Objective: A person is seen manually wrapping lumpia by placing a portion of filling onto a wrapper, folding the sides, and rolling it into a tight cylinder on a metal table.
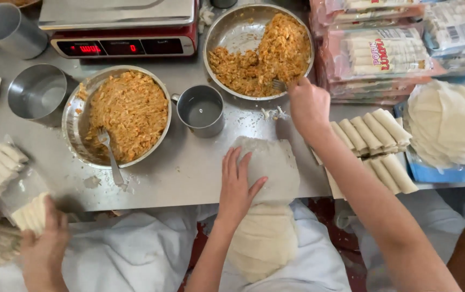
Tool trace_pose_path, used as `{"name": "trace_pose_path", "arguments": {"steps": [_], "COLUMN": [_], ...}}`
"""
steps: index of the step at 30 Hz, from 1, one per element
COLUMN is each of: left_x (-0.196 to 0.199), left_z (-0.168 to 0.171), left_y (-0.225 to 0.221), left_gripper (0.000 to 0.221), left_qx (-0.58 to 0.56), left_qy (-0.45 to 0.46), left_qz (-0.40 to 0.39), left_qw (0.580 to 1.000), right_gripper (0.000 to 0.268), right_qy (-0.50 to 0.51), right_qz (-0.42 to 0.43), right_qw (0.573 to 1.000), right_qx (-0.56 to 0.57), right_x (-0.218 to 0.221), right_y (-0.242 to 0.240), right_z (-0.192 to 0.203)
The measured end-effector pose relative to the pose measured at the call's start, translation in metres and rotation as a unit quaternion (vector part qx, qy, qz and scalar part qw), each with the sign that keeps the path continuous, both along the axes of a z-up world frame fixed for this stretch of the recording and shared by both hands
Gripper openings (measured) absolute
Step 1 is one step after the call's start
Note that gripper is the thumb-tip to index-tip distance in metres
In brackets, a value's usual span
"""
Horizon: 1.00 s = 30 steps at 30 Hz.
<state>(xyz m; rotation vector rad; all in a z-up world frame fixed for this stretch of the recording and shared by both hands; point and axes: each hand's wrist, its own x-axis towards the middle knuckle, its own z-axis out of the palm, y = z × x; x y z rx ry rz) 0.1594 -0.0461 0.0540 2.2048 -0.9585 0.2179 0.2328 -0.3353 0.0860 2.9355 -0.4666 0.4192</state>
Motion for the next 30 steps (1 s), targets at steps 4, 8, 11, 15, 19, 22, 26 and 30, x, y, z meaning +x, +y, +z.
{"name": "trace_pose_path", "arguments": {"steps": [4,8,11,15,19,22,26,30], "left_x": [-0.002,-0.002,-0.002,-0.003,-0.002,-0.002,-0.002,-0.004], "left_z": [-0.005,-0.005,-0.007,-0.007,-0.009,-0.011,-0.016,-0.007], "left_y": [-0.003,-0.001,-0.002,-0.004,-0.004,-0.004,-0.002,0.011], "left_gripper": [0.060,0.056,0.057,0.058,0.054,0.057,0.062,0.052], "left_qx": [-0.026,-0.053,-0.047,-0.041,-0.055,-0.050,-0.057,-0.056], "left_qy": [0.007,0.020,0.006,-0.010,-0.003,0.004,0.031,0.091], "left_qz": [-0.005,-0.012,-0.009,0.003,-0.003,0.001,-0.009,-0.045], "left_qw": [1.000,0.998,0.999,0.999,0.998,0.999,0.998,0.993], "right_gripper": [0.008,0.018,0.017,0.015,0.005,0.007,0.005,0.005], "right_qy": [0.000,0.057,0.034,0.031,0.055,0.059,0.088,0.023], "right_qz": [0.048,0.130,0.152,0.217,0.268,0.240,0.238,0.224], "right_qw": [0.997,0.964,0.970,0.964,0.947,0.956,0.950,0.916], "right_qx": [0.064,0.226,0.185,0.149,0.170,0.162,0.181,0.331], "right_x": [0.003,0.006,-0.003,0.010,0.023,0.023,0.023,-0.029], "right_y": [-0.034,-0.075,-0.063,-0.078,-0.078,-0.063,-0.056,-0.019], "right_z": [0.051,0.025,0.044,0.029,0.037,0.047,0.030,0.072]}}
